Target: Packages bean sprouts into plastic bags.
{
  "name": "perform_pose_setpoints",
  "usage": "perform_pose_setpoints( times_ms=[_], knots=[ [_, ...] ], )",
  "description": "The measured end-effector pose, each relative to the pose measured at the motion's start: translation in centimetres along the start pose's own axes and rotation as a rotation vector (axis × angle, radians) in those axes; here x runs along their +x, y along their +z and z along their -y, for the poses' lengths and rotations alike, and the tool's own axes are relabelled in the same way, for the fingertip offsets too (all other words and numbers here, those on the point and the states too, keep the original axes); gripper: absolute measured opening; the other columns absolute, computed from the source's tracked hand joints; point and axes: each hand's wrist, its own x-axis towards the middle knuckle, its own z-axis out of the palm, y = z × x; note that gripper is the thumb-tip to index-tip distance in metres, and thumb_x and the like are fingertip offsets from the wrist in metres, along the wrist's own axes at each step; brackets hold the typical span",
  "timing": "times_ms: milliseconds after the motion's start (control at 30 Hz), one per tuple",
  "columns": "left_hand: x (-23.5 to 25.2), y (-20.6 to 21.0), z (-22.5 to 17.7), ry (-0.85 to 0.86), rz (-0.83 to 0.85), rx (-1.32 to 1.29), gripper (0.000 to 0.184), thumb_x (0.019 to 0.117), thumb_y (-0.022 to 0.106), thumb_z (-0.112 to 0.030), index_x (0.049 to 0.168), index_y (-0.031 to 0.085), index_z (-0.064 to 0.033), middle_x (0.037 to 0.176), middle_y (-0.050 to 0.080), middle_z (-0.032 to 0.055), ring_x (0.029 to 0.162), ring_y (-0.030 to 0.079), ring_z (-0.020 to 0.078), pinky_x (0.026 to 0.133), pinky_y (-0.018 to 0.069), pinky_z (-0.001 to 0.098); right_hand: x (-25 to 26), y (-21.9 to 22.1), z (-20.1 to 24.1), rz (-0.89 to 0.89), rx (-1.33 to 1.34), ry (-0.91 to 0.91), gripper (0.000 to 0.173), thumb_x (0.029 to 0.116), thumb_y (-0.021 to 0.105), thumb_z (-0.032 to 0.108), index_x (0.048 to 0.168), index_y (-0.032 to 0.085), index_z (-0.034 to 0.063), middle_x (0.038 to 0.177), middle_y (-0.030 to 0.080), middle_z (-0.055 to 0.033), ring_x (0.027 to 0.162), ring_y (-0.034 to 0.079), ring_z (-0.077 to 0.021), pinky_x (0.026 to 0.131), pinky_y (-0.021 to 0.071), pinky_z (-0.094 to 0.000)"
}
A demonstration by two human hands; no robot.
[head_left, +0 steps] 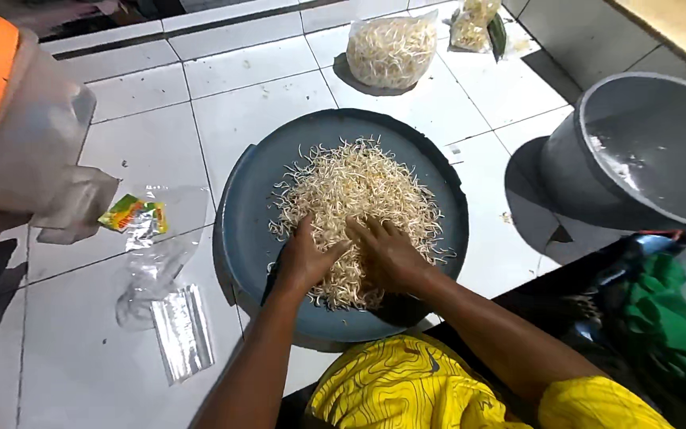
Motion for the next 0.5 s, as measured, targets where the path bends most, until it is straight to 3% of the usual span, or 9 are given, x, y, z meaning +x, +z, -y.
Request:
perform_pose_setpoints(
  times_ms=[100,167,267,333,400,500],
  knots=[
    [0.3,2.2,-0.4,-0.031,0.055,-0.591,0.099,0.0806,0.087,-0.042,0.158,0.029,-0.0222,0.14,0.059,0.0179,0.117,0.066,0.0306,0.093,0.0583,0.0531,0.6,-0.4,-0.3,-0.075,0.199,-0.055,0.136,0.0525,0.101,0.035,0.163,0.022,0.0342,0.161,0.032,-0.0244,0.127,0.055,-0.0461,0.093,0.0545,-0.0625],
    [0.3,3.1,-1.1,-0.014,0.086,-0.845,0.097,0.0814,0.088,-0.028,0.159,0.029,-0.0256,0.14,0.058,0.0154,0.116,0.066,0.0288,0.091,0.0599,0.0514,0.5,-1.4,-0.5,-0.083,0.374,-0.12,0.129,0.0558,0.101,0.022,0.162,0.028,0.0319,0.159,0.034,-0.0261,0.123,0.06,-0.0434,0.087,0.0597,-0.0588],
    [-0.3,0.8,-2.7,0.086,0.108,-0.82,0.081,0.0856,0.082,-0.022,0.154,0.039,-0.0248,0.137,0.061,0.0132,0.11,0.067,0.0275,0.086,0.0601,0.0492,-0.1,-4.1,-0.6,-0.099,0.489,-0.209,0.097,0.0641,0.092,0.0,0.148,0.05,0.0218,0.148,0.05,-0.017,0.119,0.063,-0.0359,0.087,0.0605,-0.0572],
    [-1.0,-1.8,-3.5,0.213,0.063,-0.72,0.062,0.0888,0.079,-0.022,0.144,0.051,-0.0213,0.126,0.067,0.0101,0.101,0.07,0.0229,0.082,0.0617,0.0452,-0.3,-6.3,-0.3,-0.157,0.455,-0.301,0.076,0.0677,0.09,0.003,0.137,0.06,0.0138,0.137,0.059,-0.0124,0.112,0.065,-0.0276,0.088,0.0606,-0.0515],
    [-0.8,-4.3,-4.1,0.392,-0.06,-0.605,0.046,0.0907,0.075,-0.022,0.131,0.059,-0.0097,0.115,0.069,0.0092,0.097,0.07,0.0176,0.084,0.0618,0.041,-0.4,-8.7,0.3,-0.184,0.412,-0.374,0.061,0.0757,0.086,0.009,0.132,0.063,0.0112,0.133,0.061,-0.0093,0.112,0.066,-0.0214,0.09,0.0604,-0.0462],
    [-1.4,-7.9,-5.7,0.511,-0.203,-0.436,0.031,0.0979,0.068,-0.025,0.121,0.063,-0.0055,0.107,0.071,0.006,0.095,0.07,0.0116,0.086,0.0613,0.0364,-0.8,-12.2,2.0,-0.196,0.343,-0.419,0.056,0.0872,0.079,0.01,0.139,0.059,0.0123,0.135,0.063,-0.0065,0.108,0.069,-0.0158,0.089,0.0624,-0.0396]
  ],
)
